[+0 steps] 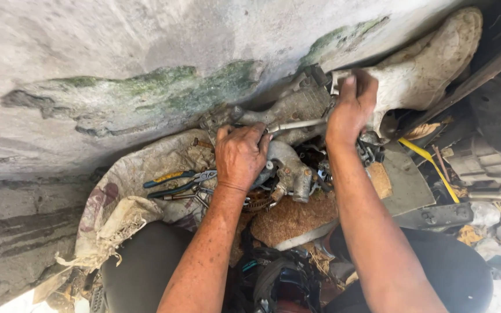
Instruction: The person uses a wrench to loosen and remove bolts from a metallic engine part resting on a cloth on the ground. They remove a bolt and a small metal piece, then continue to manipulate the engine part and tools.
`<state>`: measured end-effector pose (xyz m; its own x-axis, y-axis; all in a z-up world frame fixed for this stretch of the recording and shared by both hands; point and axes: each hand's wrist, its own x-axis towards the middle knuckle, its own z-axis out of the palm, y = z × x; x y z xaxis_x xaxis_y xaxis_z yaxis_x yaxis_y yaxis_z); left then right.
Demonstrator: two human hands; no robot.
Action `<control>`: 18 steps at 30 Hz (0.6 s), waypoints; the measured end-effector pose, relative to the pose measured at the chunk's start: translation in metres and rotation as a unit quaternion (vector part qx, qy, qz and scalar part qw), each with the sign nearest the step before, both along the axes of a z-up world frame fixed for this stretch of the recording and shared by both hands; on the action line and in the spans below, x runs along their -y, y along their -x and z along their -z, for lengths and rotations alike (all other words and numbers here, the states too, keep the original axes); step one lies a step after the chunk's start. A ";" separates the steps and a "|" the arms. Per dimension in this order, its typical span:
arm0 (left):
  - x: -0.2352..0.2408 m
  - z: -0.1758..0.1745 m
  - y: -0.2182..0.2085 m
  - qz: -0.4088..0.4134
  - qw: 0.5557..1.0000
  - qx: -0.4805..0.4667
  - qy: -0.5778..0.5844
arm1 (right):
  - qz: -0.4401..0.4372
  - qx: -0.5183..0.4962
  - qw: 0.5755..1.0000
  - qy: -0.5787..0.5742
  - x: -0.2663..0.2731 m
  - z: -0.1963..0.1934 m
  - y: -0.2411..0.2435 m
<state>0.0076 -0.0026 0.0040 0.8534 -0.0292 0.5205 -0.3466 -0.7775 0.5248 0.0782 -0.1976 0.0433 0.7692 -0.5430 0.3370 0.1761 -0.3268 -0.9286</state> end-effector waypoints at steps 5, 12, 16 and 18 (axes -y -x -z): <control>-0.001 -0.007 0.000 0.019 0.999 -0.012 -0.025 | -0.012 0.001 0.991 -0.135 -0.001 0.016 -0.067; -0.003 -0.008 0.000 0.029 0.999 0.016 0.008 | 0.165 0.050 0.983 -0.061 0.014 0.089 -0.163; -0.003 -0.006 -0.003 0.001 0.999 0.027 -0.024 | 0.069 -0.029 0.986 -0.152 -0.002 0.031 -0.108; -0.001 -0.005 0.004 0.013 1.000 0.005 0.027 | -0.052 -0.116 0.990 0.057 0.003 0.024 -0.077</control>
